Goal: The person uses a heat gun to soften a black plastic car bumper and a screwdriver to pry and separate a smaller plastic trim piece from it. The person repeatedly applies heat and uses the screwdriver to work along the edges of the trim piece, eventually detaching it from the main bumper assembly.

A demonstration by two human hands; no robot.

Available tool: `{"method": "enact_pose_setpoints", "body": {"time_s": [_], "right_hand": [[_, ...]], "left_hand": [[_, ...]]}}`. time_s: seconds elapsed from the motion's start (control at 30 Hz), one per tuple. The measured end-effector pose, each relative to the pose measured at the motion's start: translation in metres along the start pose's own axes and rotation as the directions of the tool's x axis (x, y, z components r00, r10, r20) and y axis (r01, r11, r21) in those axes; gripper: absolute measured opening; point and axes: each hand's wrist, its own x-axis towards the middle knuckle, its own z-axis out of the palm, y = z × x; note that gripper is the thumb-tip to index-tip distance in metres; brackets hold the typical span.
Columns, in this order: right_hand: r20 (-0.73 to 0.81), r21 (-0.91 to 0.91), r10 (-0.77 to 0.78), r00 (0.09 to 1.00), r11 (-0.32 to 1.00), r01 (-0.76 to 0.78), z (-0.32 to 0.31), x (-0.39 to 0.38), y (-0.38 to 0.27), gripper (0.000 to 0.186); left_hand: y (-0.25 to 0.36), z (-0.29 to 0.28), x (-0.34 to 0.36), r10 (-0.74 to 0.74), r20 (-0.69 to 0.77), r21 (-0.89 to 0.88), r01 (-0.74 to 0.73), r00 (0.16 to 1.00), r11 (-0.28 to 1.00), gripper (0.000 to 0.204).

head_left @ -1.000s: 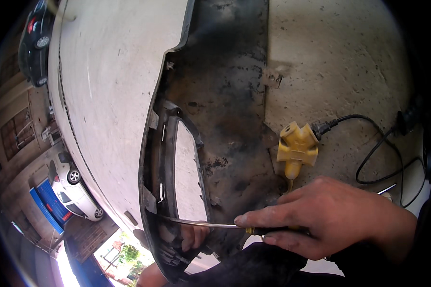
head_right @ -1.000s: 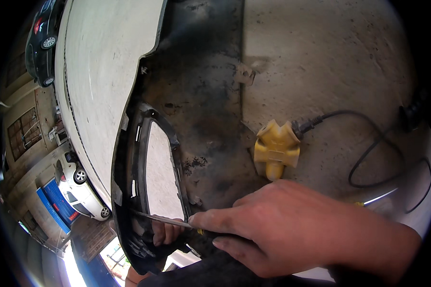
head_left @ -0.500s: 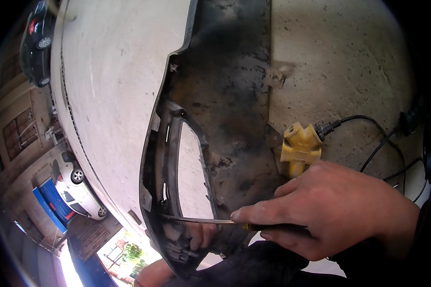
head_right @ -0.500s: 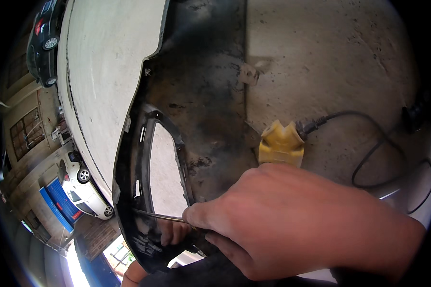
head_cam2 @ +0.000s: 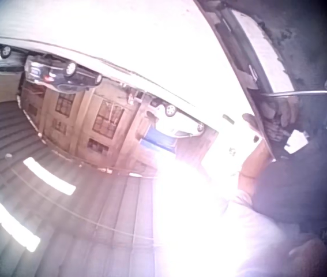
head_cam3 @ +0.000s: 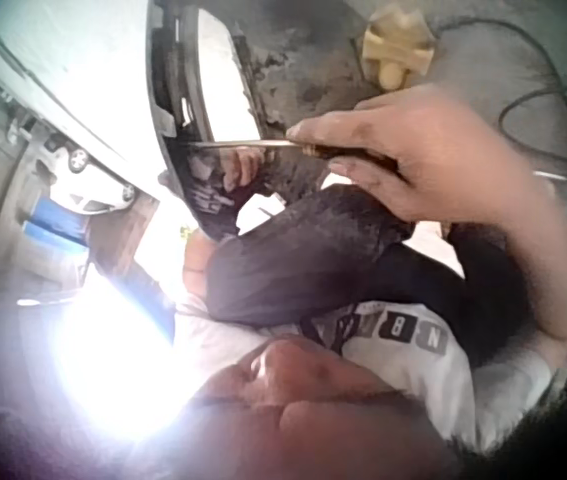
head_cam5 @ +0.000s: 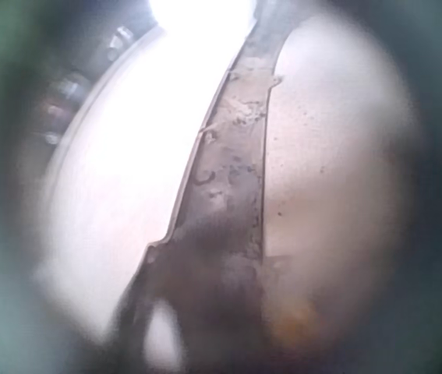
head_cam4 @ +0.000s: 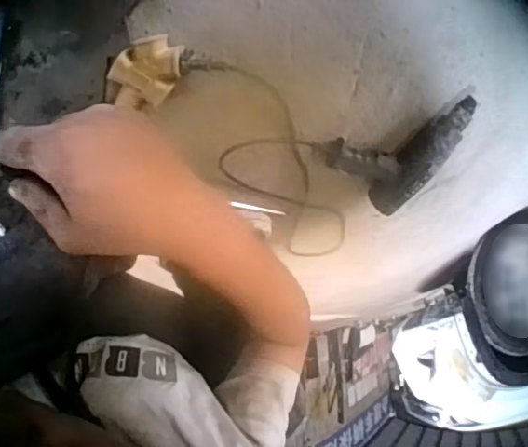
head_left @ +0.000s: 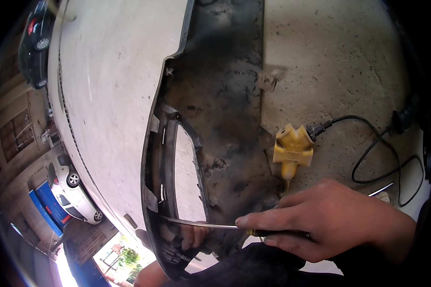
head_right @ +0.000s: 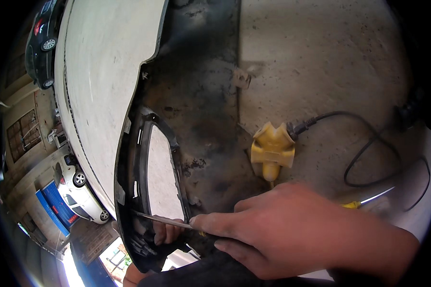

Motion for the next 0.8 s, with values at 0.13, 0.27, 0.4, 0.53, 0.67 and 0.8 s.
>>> {"method": "enact_pose_setpoints", "body": {"time_s": [0.13, 0.27, 0.4, 0.53, 0.67, 0.8], "right_hand": [[0.044, -0.004, 0.014, 0.999, 1.0, -0.014, -0.002, 0.006, 0.0, 0.044], [0.042, 0.004, 0.027, 0.999, 1.0, -0.027, 0.002, 0.009, 0.002, 0.043], [0.051, 0.018, 0.032, 0.998, 0.999, -0.033, -0.001, 0.009, 0.002, 0.043], [0.017, 0.043, 0.006, 1.0, 0.999, -0.007, 0.002, 0.01, 0.004, 0.043], [-0.007, 0.104, -0.033, 0.999, 0.994, 0.034, 0.002, 0.009, 0.009, 0.044], [-0.015, 0.085, -0.03, 0.999, 0.996, 0.031, -0.004, 0.014, 0.008, 0.041]], "left_hand": [[0.006, -0.003, 0.009, -0.042, 0.103, 0.107, 0.031, 0.994, 0.994, 0.091], [0.013, 0.006, 0.012, -0.121, 0.065, 0.196, 0.106, 0.991, 0.975, 0.093], [0.013, 0.01, 0.011, -0.106, 0.038, 0.178, 0.098, 0.994, 0.979, 0.093], [0.012, 0.01, 0.008, -0.098, 0.006, 0.157, 0.096, 0.995, 0.983, 0.093], [0.015, 0.012, 0.009, -0.104, 0.035, 0.186, 0.096, 0.994, 0.978, 0.083], [0.019, 0.009, 0.011, -0.211, 0.025, 0.428, 0.18, 0.977, 0.886, 0.054]]}}
